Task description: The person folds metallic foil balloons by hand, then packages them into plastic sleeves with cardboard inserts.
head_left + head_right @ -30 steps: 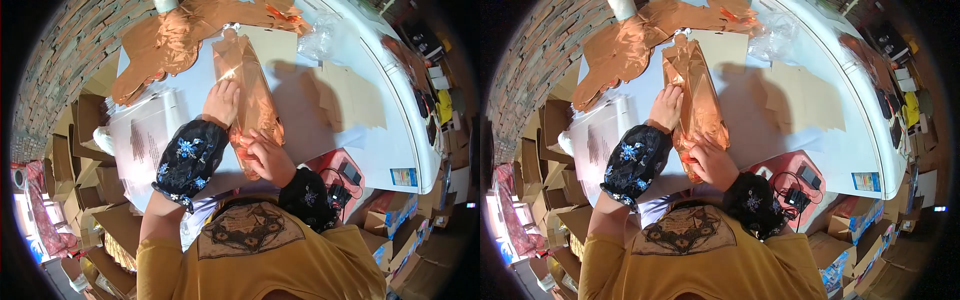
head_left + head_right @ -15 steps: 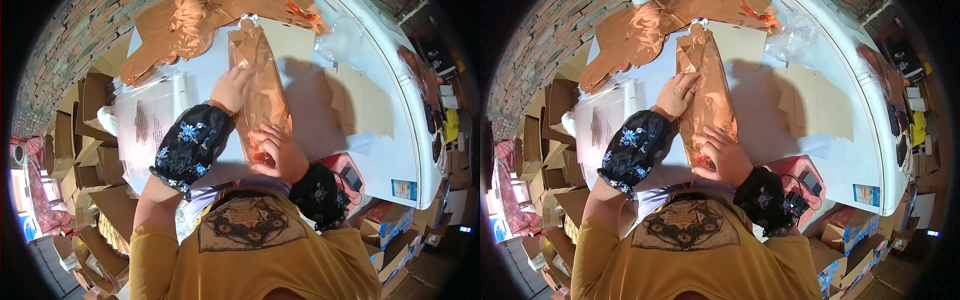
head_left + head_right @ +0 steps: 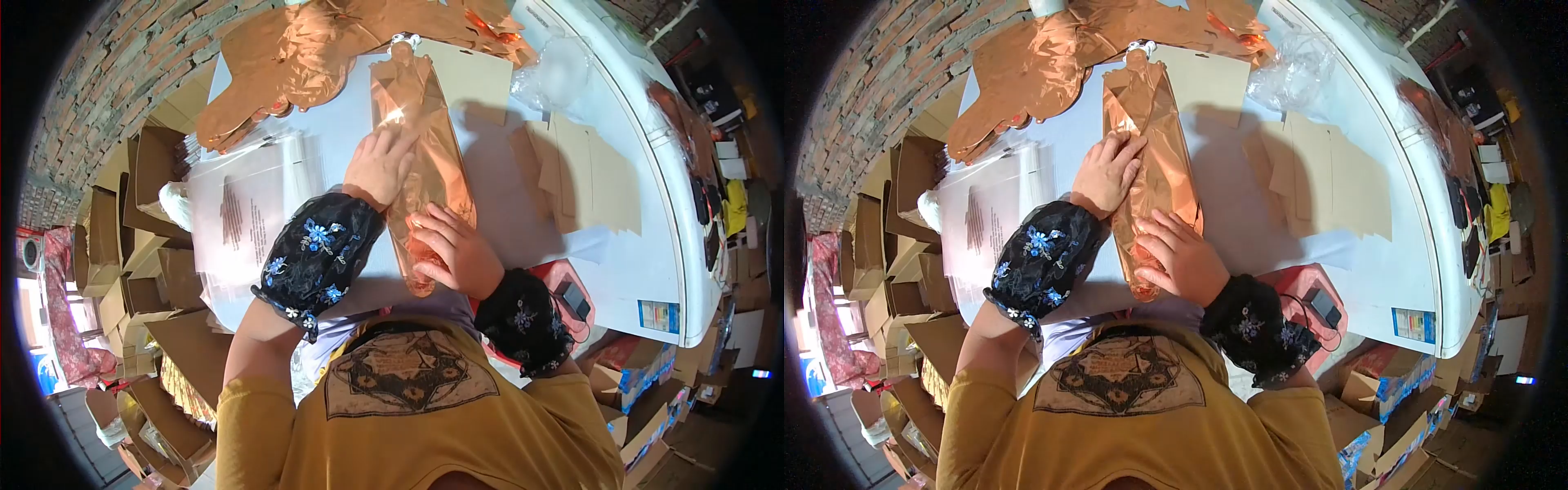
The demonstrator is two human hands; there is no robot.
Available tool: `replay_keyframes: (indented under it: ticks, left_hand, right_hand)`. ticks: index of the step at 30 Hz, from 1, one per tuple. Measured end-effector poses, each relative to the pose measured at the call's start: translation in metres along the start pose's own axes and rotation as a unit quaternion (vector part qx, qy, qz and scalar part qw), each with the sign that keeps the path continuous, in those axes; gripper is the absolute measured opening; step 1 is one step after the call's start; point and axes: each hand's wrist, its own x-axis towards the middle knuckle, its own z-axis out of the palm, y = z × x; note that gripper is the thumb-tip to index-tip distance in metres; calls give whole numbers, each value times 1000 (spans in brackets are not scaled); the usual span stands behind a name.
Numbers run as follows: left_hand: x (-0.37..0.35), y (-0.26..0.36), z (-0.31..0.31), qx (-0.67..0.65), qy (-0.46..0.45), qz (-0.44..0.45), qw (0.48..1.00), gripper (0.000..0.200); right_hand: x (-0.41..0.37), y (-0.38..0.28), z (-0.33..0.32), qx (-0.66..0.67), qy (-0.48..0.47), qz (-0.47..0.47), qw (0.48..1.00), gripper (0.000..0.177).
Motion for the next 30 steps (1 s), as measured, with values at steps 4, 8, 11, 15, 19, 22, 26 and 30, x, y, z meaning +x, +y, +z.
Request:
replay_keyframes:
  ticks: [4, 8, 11, 15, 19, 22, 26, 30]
  left_hand:
    - [-1, 0, 1, 0, 2, 8, 1000, 41]
    - [-4, -8, 10, 19, 14, 34, 999, 41]
    - [-2, -3, 3, 17, 8, 26, 999, 42]
    - [-2, -1, 3, 29, -3, 16, 999, 43]
    - [-1, 0, 4, 42, -2, 14, 999, 43]
    - [-1, 0, 2, 32, -2, 14, 999, 43]
    - [-1, 1, 2, 31, -5, 11, 999, 44]
    - [-2, 1, 3, 45, -16, 4, 999, 44]
  right_hand:
    - [13, 11, -15, -7, 19, -72, 997, 49]
    - [68, 41, -33, -54, 21, -38, 998, 53]
    - [111, 99, -22, -160, 80, -116, 977, 59]
    - [152, 150, -6, -199, 0, -9, 980, 68]
    - [155, 166, -3, -174, -13, 8, 985, 69]
    - [156, 159, -7, -187, -10, 0, 982, 68]
    - [179, 146, -14, -184, -20, -62, 981, 67]
    - [214, 153, 10, -176, -75, -127, 973, 66]
